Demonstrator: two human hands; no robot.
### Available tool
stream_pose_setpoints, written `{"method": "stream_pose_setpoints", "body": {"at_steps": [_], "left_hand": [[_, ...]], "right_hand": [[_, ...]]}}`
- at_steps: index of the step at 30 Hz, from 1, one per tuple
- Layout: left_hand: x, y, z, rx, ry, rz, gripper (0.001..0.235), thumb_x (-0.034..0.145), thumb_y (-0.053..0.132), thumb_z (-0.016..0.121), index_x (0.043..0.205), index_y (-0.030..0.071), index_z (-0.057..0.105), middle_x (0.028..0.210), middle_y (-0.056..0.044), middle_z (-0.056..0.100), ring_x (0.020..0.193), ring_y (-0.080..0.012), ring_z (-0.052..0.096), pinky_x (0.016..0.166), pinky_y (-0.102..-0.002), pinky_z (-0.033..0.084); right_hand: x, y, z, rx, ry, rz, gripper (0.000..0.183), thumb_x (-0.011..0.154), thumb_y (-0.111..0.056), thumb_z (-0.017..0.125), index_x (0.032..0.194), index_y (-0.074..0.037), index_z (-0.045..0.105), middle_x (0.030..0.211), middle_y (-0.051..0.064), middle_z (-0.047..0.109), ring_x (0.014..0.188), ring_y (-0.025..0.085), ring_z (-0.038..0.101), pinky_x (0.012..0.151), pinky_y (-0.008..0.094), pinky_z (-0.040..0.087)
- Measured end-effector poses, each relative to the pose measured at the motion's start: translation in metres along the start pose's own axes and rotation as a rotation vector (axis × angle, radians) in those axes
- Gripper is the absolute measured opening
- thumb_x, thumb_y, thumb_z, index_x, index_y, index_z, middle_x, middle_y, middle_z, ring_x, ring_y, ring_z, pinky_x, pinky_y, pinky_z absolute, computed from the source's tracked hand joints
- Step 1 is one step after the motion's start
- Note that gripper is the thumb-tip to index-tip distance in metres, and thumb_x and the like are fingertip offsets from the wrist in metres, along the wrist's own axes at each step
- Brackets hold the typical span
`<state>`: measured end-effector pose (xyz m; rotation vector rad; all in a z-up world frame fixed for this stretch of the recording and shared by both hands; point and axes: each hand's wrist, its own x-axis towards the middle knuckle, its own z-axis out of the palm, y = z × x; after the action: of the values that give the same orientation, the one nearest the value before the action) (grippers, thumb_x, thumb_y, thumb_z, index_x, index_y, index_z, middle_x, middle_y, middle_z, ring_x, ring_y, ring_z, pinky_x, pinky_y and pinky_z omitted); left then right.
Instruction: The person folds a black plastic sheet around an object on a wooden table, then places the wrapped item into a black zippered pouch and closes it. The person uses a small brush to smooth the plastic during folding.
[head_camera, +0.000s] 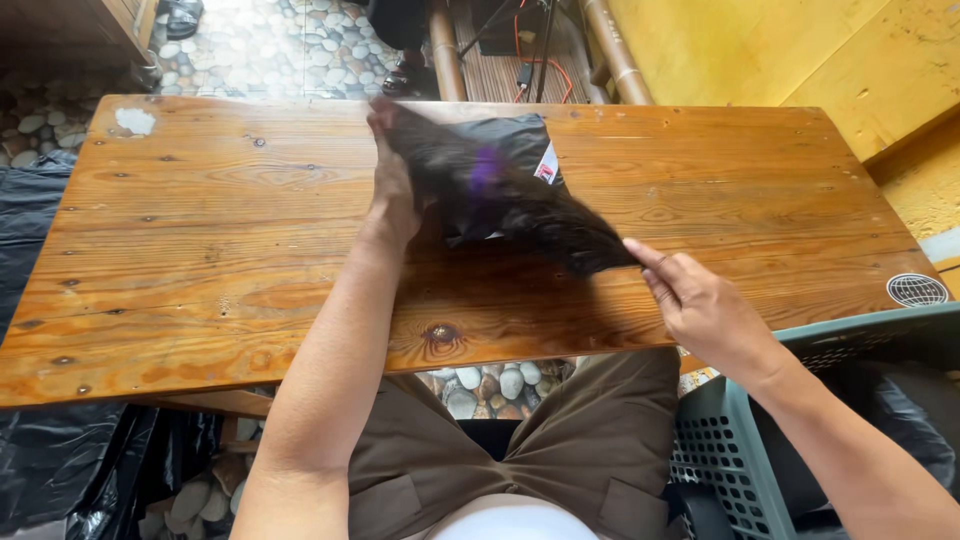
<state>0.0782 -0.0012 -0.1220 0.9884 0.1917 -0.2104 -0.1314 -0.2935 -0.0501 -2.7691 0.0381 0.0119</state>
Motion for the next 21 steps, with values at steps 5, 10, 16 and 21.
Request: {"method": "stream_pose_setpoints", "body": {"at_steps": [5,10,16,21], "left_hand": [[0.025,-0.017,-0.013,0.048,-0.094,0.018,0.112,0.079,0.091,0.013,0.142,0.006,0.05,0.119,-0.016,0.066,0.114,-0.038,0.069,0.096,-0.056,0.059],[-0.029,0.012,0.011,0.027,-0.146,0.038,0.097,0.092,0.075,0.021,0.162,0.008,0.016,0.169,-0.012,0.023,0.158,-0.0367,0.017,0.127,-0.062,-0.008],[0.003,-0.001,0.008,0.279,0.009,-0.056,0.076,0.071,0.072,0.053,0.123,0.016,0.056,0.108,-0.003,0.07,0.105,-0.019,0.065,0.091,-0.04,0.051],[0.012,-0.018,0.0,0.283,-0.095,0.307,0.052,0.078,0.03,0.085,0.118,0.01,0.059,0.108,-0.003,0.07,0.1,-0.0092,0.066,0.089,-0.02,0.055]], "right_hand": [[-0.002,0.02,0.006,-0.162,0.094,-0.028,0.046,0.11,-0.033,0.04,0.156,-0.035,0.05,0.1,0.018,0.067,0.089,0.044,0.072,0.078,0.056,0.061],[0.0,0.037,0.007,0.03,-0.059,0.059,0.046,0.109,-0.032,0.04,0.153,-0.034,0.054,0.1,0.016,0.072,0.085,0.04,0.076,0.08,0.053,0.064],[0.059,0.193,-0.01,-0.291,0.176,0.254,0.05,0.11,-0.028,0.039,0.156,-0.011,0.051,0.126,0.036,0.063,0.113,0.053,0.06,0.097,0.06,0.045],[0.069,0.275,-0.045,-0.532,0.026,0.603,0.046,0.114,-0.033,0.042,0.157,-0.017,0.049,0.138,0.026,0.064,0.119,0.046,0.064,0.095,0.061,0.051]]}}
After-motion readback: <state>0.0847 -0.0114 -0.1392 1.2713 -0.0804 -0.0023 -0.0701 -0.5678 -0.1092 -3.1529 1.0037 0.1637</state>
